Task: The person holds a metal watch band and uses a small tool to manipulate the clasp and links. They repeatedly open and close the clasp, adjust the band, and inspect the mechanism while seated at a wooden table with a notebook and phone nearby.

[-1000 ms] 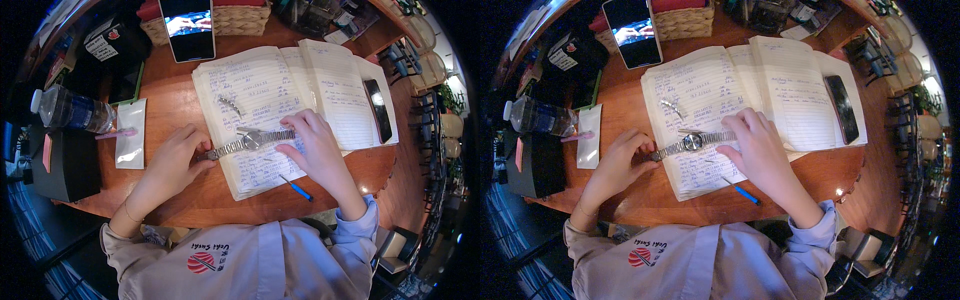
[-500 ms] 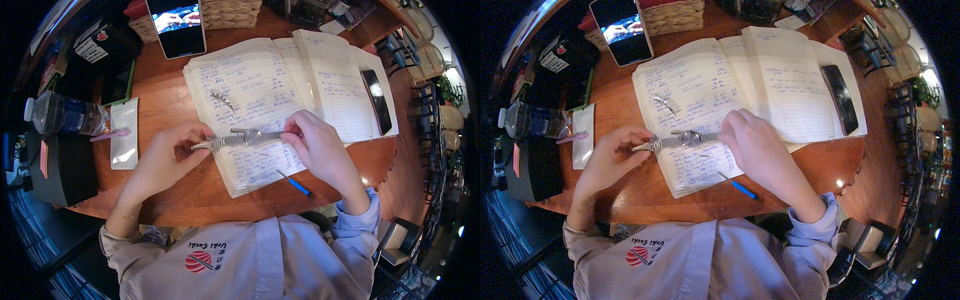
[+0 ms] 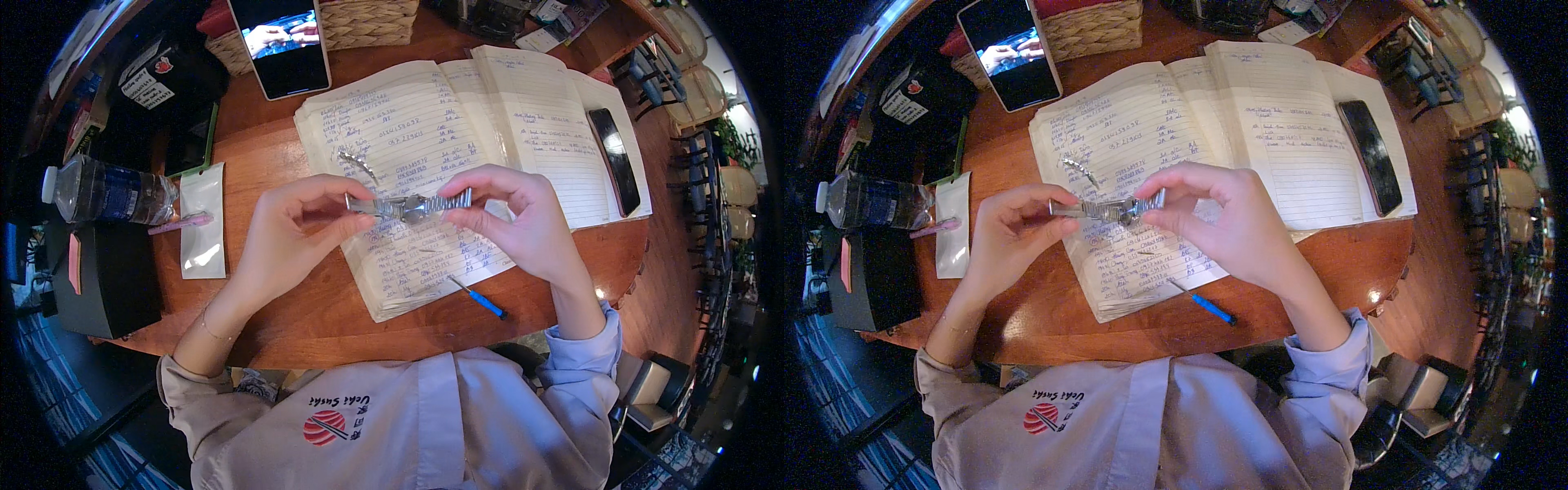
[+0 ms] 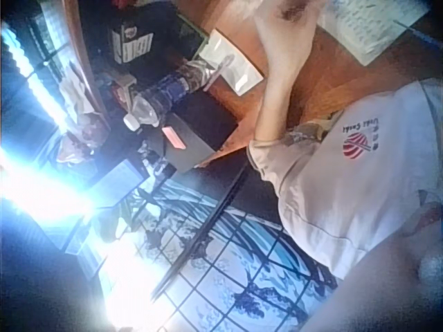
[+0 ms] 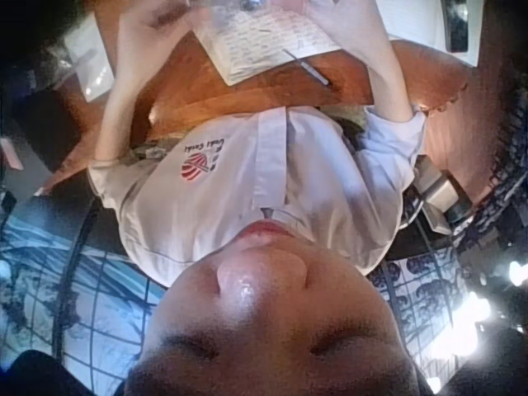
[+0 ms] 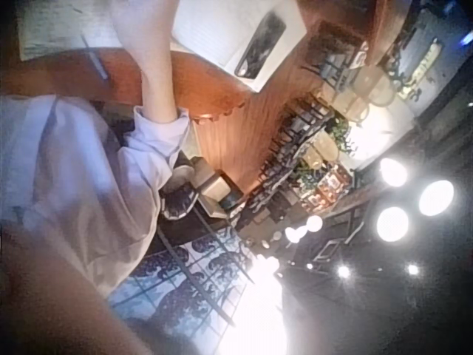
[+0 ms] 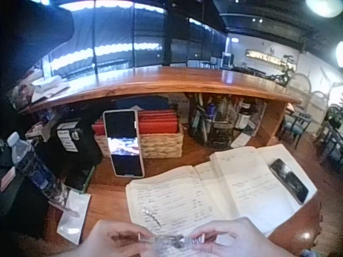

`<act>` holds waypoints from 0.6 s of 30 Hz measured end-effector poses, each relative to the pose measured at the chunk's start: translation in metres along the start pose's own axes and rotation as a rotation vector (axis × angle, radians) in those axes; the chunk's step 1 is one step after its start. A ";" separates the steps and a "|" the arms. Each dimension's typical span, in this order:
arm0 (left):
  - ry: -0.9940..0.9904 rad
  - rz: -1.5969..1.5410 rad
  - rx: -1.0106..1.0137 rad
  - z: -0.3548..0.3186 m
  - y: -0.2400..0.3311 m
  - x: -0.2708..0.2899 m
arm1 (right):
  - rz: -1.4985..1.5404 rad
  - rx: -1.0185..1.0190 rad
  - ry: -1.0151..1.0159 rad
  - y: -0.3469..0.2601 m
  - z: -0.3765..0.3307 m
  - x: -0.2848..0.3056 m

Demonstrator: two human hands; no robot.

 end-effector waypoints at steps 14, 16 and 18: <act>0.049 -0.182 -0.133 0.029 0.006 -0.028 | 0.304 -0.091 0.106 0.017 0.015 -0.010; 0.064 -0.106 -0.151 0.028 0.006 -0.030 | 0.419 -0.074 0.115 0.024 0.013 -0.011; 0.072 -0.034 -0.159 0.027 0.006 -0.031 | 0.493 -0.073 0.124 0.026 0.011 -0.010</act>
Point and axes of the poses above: each hand's wrist, its own z-axis towards the middle knuckle, its own x-axis out of the back of the hand, y = z × x, the point moved 6 cm from there along z, towards the middle knuckle, and after that the axes turned 10 degrees about x, right-handed, at the moved point
